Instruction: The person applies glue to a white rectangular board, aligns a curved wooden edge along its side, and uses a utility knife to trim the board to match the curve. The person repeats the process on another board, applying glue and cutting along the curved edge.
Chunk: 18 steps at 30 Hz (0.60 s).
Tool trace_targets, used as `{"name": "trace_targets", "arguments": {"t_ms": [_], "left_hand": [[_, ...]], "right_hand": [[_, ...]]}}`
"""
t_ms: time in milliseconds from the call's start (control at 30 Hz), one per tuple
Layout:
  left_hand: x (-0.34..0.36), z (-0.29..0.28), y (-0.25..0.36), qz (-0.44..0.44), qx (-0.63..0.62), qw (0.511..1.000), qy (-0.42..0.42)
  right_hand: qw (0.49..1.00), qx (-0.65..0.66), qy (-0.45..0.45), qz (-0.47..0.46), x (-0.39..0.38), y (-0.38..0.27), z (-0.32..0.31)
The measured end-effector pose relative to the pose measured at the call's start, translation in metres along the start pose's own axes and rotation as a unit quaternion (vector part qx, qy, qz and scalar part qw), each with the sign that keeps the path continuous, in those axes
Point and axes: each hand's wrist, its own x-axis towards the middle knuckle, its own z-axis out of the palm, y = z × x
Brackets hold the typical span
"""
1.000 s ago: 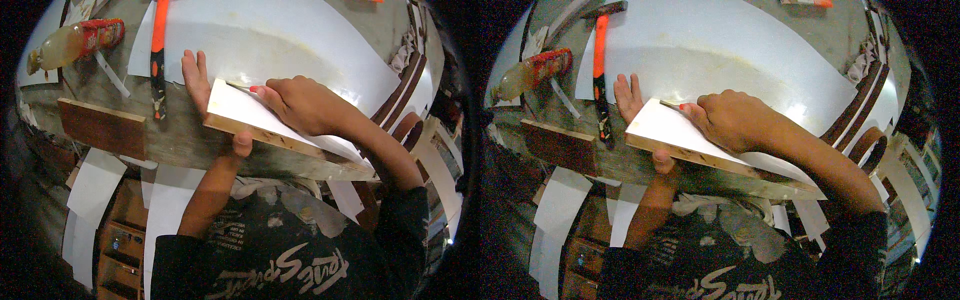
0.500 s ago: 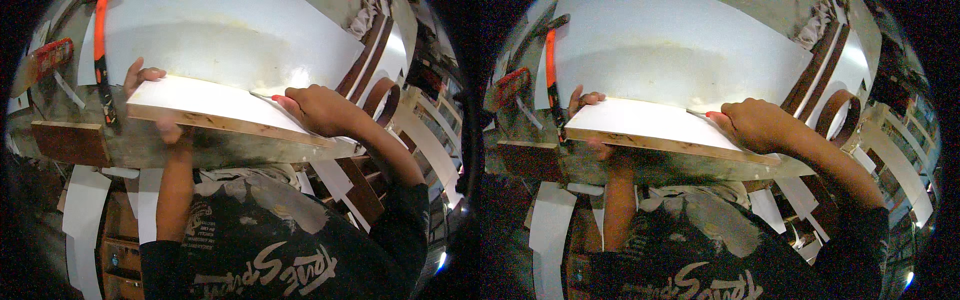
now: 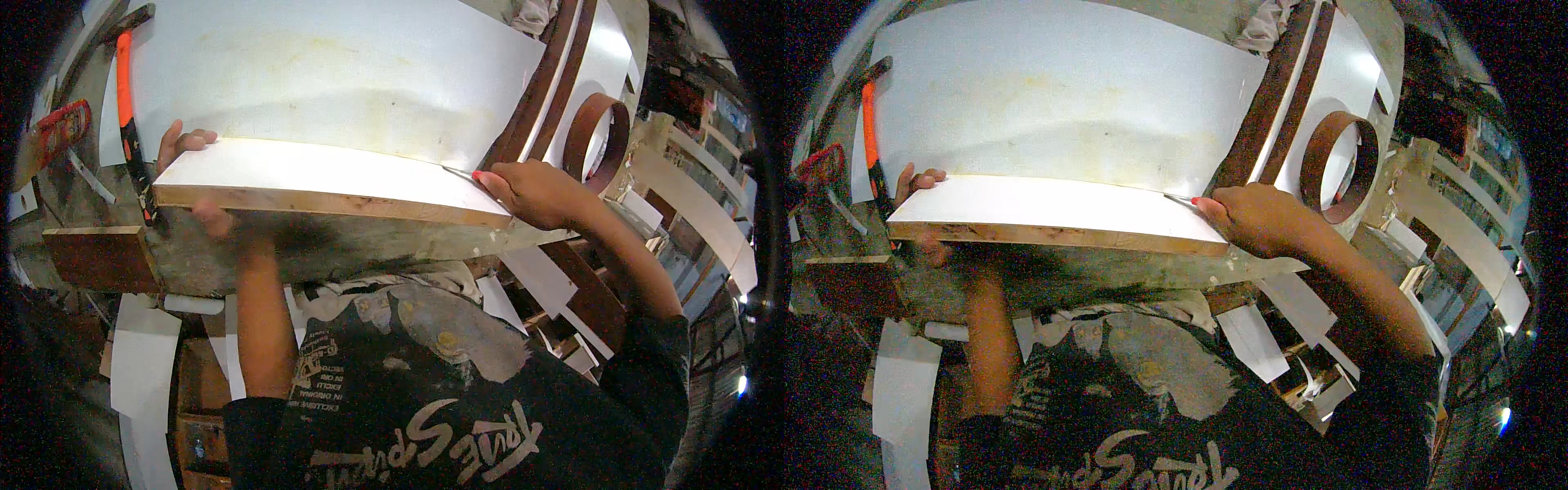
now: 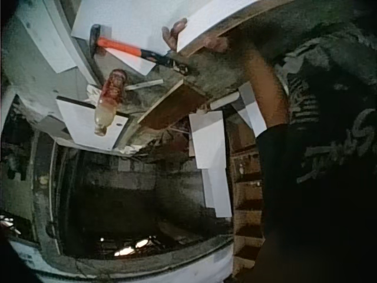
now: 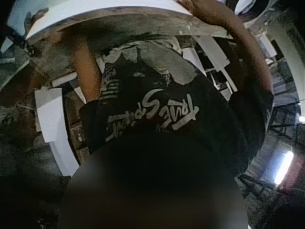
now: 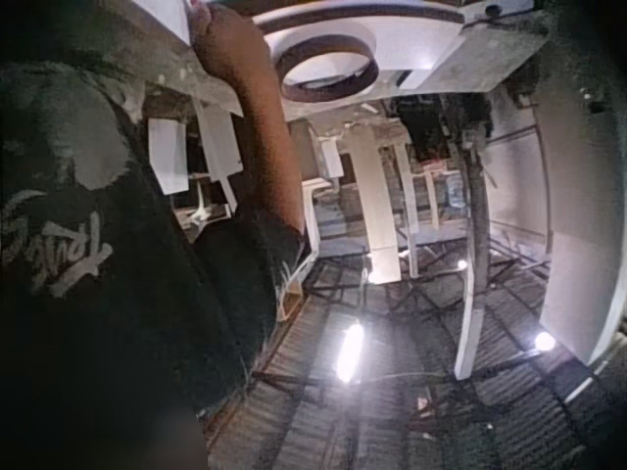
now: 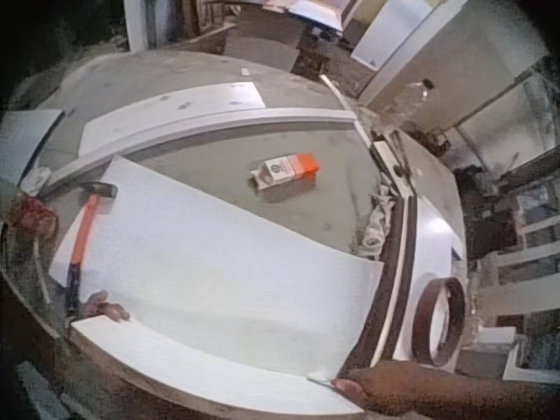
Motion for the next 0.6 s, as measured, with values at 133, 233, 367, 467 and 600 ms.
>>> {"name": "trace_targets", "arguments": {"t_ms": [133, 233, 367, 467, 600], "left_hand": [[0.02, -0.017, -0.001, -0.12, -0.099, 0.975, -0.159], [-0.002, -0.02, -0.016, -0.009, -0.12, 0.992, -0.031], [0.001, -0.038, -0.018, -0.054, -0.11, 0.986, -0.112], [0.008, -0.032, -0.023, 0.019, -0.101, 0.991, -0.085], [0.0, -0.011, -0.014, 0.044, -0.06, 0.995, -0.06]], "right_hand": [[1.0, -0.016, -0.012, 0.008, -0.007, 0.017, 0.006], [1.0, -0.021, 0.004, 0.02, -0.012, 0.029, 0.016], [0.998, -0.01, 0.048, 0.037, -0.025, 0.036, 0.02], [0.996, 0.003, 0.073, 0.05, -0.067, 0.038, 0.007], [0.969, 0.142, 0.198, -0.033, -0.117, 0.008, -0.006]]}}
